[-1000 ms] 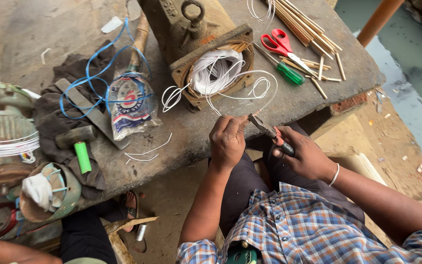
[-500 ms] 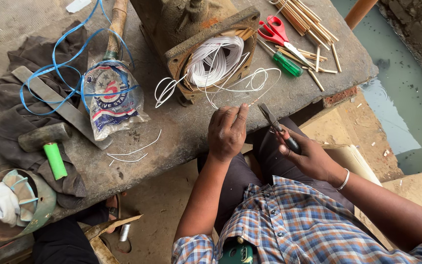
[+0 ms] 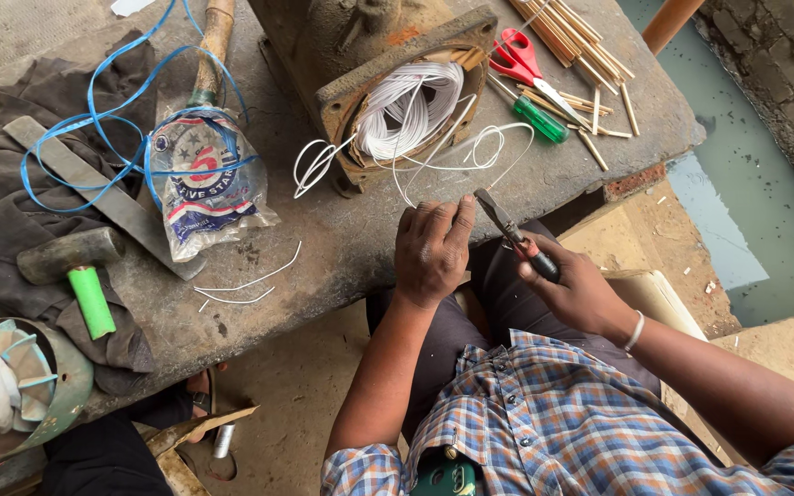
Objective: The person sits at an outdoor workbench and cuts lengths of white insulated wire from a coil using scissors. They then strip the insulation from the cut wire ends by hand and with pliers, working over their lap and placing trimmed pieces on the bench.
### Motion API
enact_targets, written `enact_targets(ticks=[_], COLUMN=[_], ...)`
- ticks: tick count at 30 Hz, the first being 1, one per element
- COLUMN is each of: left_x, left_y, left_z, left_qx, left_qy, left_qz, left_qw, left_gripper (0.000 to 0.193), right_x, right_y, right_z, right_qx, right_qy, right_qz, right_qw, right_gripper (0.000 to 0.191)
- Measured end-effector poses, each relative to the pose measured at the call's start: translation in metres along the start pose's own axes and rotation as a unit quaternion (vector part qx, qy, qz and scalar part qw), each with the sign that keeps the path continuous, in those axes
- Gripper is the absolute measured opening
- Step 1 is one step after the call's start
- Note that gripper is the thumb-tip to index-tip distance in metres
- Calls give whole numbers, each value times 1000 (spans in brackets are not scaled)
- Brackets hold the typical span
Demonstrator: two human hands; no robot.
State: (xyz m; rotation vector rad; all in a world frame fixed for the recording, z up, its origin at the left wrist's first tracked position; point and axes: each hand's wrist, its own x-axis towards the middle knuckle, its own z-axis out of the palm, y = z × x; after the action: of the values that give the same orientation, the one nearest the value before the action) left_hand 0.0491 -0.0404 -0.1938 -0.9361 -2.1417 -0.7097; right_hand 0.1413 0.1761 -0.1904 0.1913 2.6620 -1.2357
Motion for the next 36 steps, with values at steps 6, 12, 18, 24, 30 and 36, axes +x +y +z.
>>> enact_targets(ticks=[6,12,18,24,30,36], left_x=[0,9,19,25,24,23], left_y=[6,30,36,36,38,34], left_z=[-2,-23,-64,-71,-71,-73], left_qx=[22,67,-41,-133,-190,-209], left_qy=[-15,40,97,135,154,166], left_qz=[10,-27,-80,-114,-152,-155], left_qw=[1000,997,991,975,958,951], left_gripper=[32,28,27,27,22,21], right_x=[10,2,5,39,71,93], right_y=[16,11,-19,-36,-39,-57], right_z=[2,-4,-42,-36,-23,-23], right_qx=[-47,21,-91,-65,-42,-43], right_qy=[-40,-21,-26,74,69,97], right_qz=[0,-143,-229,-365,-374,-450], right_qw=[998,989,969,926,924,887], right_gripper=[33,41,72,72,72,71])
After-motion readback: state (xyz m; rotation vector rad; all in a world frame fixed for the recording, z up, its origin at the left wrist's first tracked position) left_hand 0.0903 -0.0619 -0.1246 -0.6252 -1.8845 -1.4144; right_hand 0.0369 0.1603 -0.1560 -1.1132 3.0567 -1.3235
